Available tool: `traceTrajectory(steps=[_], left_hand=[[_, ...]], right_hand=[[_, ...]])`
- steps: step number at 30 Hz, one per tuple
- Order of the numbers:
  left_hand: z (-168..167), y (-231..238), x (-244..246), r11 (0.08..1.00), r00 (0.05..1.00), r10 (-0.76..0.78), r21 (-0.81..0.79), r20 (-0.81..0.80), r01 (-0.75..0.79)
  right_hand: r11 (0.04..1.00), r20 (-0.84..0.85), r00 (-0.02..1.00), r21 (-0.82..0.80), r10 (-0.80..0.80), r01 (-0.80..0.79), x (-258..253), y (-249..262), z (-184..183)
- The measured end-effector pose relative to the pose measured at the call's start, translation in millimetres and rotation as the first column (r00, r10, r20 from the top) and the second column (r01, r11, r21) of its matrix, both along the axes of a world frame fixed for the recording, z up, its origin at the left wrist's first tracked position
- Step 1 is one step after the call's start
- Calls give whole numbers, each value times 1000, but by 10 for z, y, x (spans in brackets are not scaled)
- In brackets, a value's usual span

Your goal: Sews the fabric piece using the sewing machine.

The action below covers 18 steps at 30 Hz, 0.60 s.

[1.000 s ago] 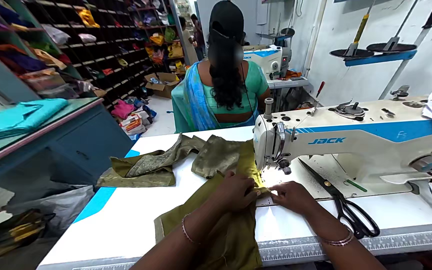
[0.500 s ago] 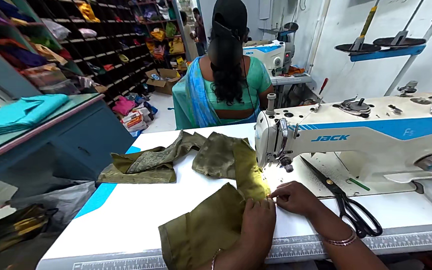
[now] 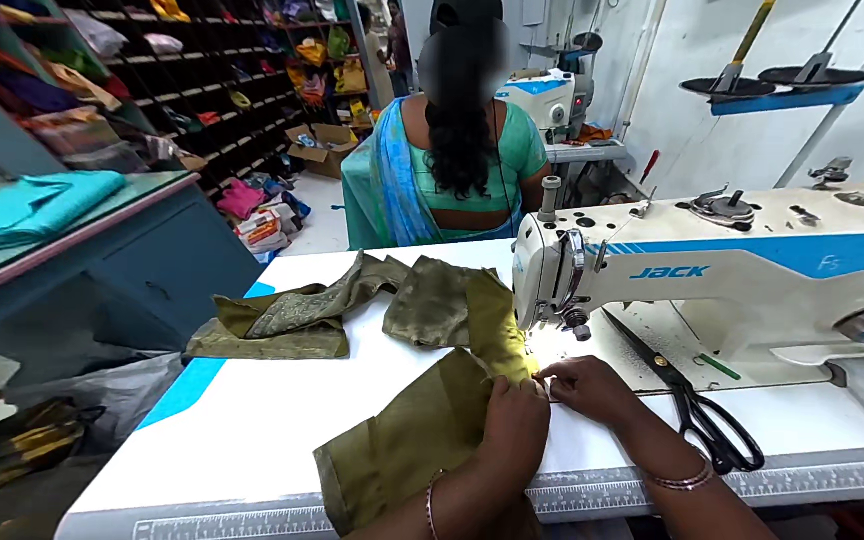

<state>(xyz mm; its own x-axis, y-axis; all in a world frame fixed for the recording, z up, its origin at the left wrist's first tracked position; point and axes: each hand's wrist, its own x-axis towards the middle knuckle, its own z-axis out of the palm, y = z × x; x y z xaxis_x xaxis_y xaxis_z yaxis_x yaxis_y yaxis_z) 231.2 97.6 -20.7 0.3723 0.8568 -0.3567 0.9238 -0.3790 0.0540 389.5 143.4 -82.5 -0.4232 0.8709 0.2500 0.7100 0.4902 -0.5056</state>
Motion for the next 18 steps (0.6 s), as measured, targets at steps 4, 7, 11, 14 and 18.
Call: traceTrajectory(steps=[4, 7, 11, 14, 18], left_hand=[[-50, 76, 7, 999, 1000, -18, 45, -9, 18], [-55, 122, 6, 998, 1000, -27, 60, -15, 28], [3, 148, -66, 1000, 999, -17, 27, 40, 16], [80, 110, -134, 1000, 993, 9, 3, 120, -10], [19, 24, -92, 999, 992, 11, 31, 126, -15]], right_hand=[[999, 37, 999, -32, -29, 30, -17, 14, 24], [998, 37, 998, -27, -47, 48, -34, 10, 32], [1000, 16, 1000, -24, -18, 18, -18, 2, 14], [999, -26, 999, -2, 43, -43, 9, 4, -16], [999, -29, 999, -10, 46, -46, 7, -1, -6]])
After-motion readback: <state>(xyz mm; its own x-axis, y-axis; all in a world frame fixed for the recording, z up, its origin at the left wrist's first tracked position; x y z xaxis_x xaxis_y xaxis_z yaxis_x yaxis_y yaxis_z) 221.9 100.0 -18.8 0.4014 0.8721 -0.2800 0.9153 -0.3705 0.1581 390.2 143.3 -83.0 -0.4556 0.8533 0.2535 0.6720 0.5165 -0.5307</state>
